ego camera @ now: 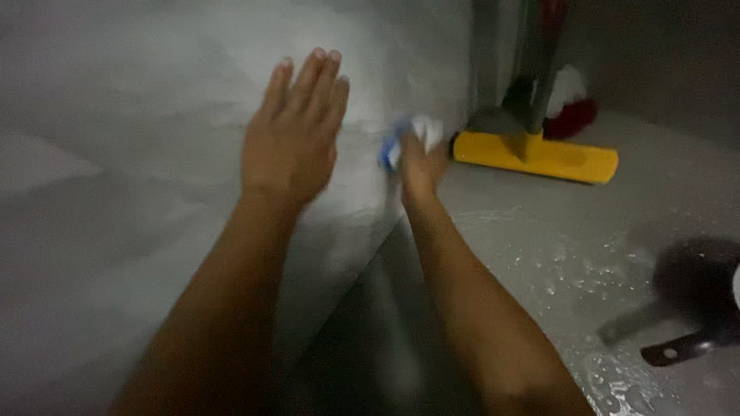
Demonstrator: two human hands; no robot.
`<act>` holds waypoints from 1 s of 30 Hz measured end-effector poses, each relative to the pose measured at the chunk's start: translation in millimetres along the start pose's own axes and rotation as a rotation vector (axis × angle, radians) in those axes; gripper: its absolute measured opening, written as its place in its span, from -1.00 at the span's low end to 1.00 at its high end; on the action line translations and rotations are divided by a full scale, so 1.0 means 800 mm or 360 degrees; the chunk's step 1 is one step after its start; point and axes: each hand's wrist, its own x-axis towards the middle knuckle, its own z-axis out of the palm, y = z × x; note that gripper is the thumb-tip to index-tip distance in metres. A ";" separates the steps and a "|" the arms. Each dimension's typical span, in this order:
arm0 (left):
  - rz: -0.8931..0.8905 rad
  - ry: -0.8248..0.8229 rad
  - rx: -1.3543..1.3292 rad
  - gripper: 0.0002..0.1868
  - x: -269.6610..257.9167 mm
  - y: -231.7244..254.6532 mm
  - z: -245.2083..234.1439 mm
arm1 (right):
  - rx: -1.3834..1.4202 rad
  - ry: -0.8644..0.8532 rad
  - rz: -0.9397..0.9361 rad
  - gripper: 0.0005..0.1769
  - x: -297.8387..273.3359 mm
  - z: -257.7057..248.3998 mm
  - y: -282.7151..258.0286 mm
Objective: The person scrubs the floor of a bathroom using a white cloth, moving a red bucket and a black pot while rinsing the area with water.
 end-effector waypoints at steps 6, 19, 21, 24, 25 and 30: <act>-0.0118 -0.0068 0.0137 -0.26 -0.026 -0.013 -0.015 | 0.0159 -0.0067 0.0636 -0.68 -0.045 -0.049 0.147; -0.0302 0.0167 -0.0047 -0.33 -0.052 0.003 0.010 | 0.0184 -0.0112 -0.0302 -0.47 -0.075 0.025 -0.146; -0.0241 0.0010 -0.0164 -0.29 -0.055 -0.010 -0.001 | 0.0163 -0.0095 -0.0199 -0.44 -0.087 0.024 -0.129; -0.0249 -0.0098 -0.0285 -0.27 -0.067 -0.028 -0.012 | 0.0149 -0.0034 0.0107 -0.39 -0.100 0.013 -0.066; -0.0256 -0.0122 -0.0318 -0.27 -0.070 -0.029 -0.018 | 0.0161 -0.0014 0.0229 -0.37 -0.106 0.003 -0.040; -0.0304 -0.0162 -0.0162 -0.22 -0.073 -0.024 -0.014 | 0.0308 0.0091 0.0821 -0.28 -0.146 -0.022 0.058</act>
